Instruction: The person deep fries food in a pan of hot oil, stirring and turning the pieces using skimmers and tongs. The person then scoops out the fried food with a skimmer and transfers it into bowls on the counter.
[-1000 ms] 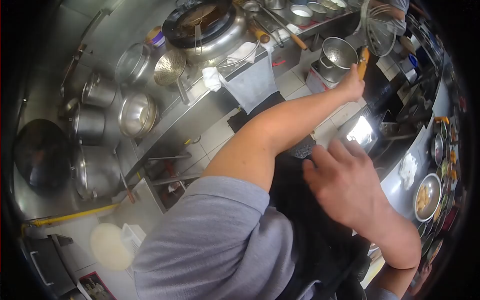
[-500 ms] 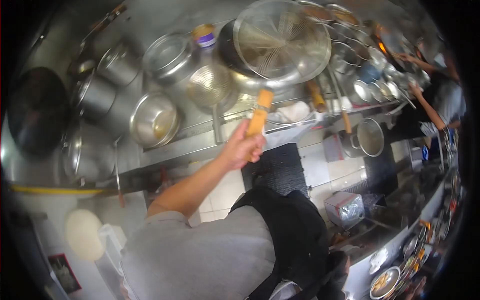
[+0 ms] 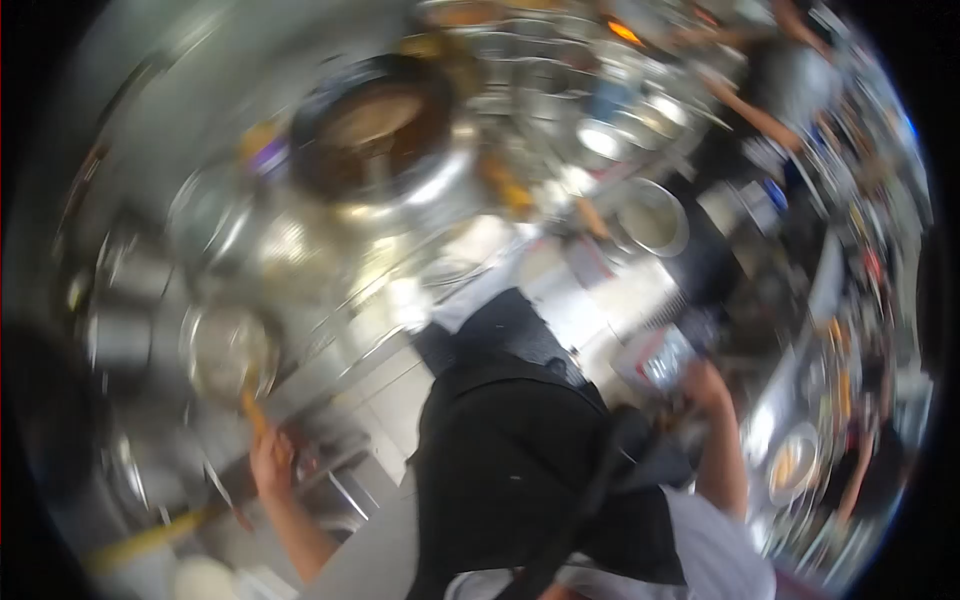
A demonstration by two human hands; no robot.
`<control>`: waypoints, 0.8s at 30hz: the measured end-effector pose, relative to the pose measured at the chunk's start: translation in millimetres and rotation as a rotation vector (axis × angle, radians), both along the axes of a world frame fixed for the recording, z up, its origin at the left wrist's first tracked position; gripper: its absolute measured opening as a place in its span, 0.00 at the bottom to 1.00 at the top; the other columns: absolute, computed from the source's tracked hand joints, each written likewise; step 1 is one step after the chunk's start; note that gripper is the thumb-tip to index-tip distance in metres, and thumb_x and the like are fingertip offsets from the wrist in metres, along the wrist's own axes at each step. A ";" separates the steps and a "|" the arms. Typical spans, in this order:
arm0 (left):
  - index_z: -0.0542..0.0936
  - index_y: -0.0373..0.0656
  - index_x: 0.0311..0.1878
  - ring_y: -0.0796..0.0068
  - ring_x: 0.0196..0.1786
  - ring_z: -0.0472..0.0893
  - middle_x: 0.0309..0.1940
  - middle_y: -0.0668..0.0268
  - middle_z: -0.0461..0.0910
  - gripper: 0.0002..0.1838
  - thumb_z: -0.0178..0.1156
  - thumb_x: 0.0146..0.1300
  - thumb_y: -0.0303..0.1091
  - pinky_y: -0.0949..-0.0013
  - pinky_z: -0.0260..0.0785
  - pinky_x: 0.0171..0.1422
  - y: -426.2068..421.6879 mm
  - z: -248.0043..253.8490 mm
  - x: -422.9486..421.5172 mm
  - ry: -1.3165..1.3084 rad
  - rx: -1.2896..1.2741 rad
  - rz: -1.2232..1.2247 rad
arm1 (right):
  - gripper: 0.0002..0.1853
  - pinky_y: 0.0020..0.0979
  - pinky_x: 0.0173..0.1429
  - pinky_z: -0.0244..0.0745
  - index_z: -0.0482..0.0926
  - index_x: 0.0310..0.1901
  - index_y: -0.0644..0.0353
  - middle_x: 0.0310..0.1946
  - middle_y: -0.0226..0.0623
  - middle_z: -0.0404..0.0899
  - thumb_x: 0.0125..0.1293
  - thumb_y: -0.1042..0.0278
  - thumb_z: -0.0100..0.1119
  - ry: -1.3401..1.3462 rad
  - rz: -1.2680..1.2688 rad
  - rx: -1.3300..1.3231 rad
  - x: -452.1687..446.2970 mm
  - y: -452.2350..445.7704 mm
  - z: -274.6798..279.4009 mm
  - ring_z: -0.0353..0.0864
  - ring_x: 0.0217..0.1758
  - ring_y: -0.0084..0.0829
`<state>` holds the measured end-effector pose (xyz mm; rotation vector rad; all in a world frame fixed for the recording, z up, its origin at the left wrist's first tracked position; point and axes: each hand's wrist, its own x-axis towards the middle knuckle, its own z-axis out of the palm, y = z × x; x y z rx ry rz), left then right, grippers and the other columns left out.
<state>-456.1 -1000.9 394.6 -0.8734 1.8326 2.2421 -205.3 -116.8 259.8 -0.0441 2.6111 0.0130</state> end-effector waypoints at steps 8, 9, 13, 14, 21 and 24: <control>0.59 0.40 0.77 0.53 0.60 0.78 0.65 0.45 0.72 0.40 0.66 0.68 0.41 0.55 0.69 0.66 31.9 -18.8 -213.7 0.310 -0.717 -0.462 | 0.30 0.38 0.59 0.76 0.74 0.66 0.58 0.52 0.53 0.83 0.59 0.76 0.51 0.203 -0.980 -0.506 -35.8 -105.4 129.2 0.83 0.54 0.46; 0.57 0.41 0.78 0.52 0.61 0.77 0.67 0.44 0.71 0.40 0.65 0.69 0.42 0.55 0.68 0.67 68.0 -6.5 -233.2 0.402 -0.863 -0.484 | 0.30 0.38 0.59 0.76 0.74 0.66 0.58 0.52 0.53 0.83 0.59 0.76 0.51 0.219 -1.011 -0.504 -14.9 -112.4 105.7 0.83 0.54 0.46; 0.51 0.41 0.80 0.47 0.69 0.71 0.71 0.40 0.64 0.47 0.67 0.65 0.41 0.53 0.67 0.68 265.0 -20.4 -264.1 0.502 -1.034 -0.831 | 0.29 0.42 0.68 0.71 0.75 0.65 0.58 0.57 0.52 0.81 0.58 0.73 0.53 -0.106 -0.930 -0.351 74.0 -155.2 71.1 0.79 0.62 0.50; 0.51 0.41 0.80 0.47 0.69 0.71 0.71 0.40 0.64 0.47 0.67 0.65 0.41 0.53 0.67 0.68 274.8 -31.2 -273.9 0.524 -1.021 -0.867 | 0.29 0.42 0.68 0.71 0.75 0.65 0.58 0.57 0.52 0.81 0.58 0.73 0.53 -0.099 -0.971 -0.349 88.0 -170.4 74.9 0.79 0.62 0.50; 0.56 0.46 0.77 0.70 0.17 0.70 0.44 0.51 0.78 0.37 0.52 0.63 0.26 0.67 0.61 0.14 293.3 -80.5 -311.2 0.192 -0.860 -1.000 | 0.30 0.43 0.70 0.69 0.71 0.68 0.58 0.62 0.53 0.77 0.62 0.70 0.56 0.282 -1.321 -0.520 208.6 -229.1 82.1 0.75 0.67 0.51; 0.69 0.42 0.67 0.71 0.14 0.68 0.37 0.56 0.77 0.26 0.49 0.63 0.27 0.69 0.56 0.12 289.5 -67.6 -314.6 0.021 -0.946 -1.125 | 0.31 0.43 0.71 0.68 0.69 0.69 0.60 0.63 0.56 0.75 0.62 0.70 0.54 0.307 -1.507 -0.544 214.1 -230.1 120.3 0.74 0.67 0.51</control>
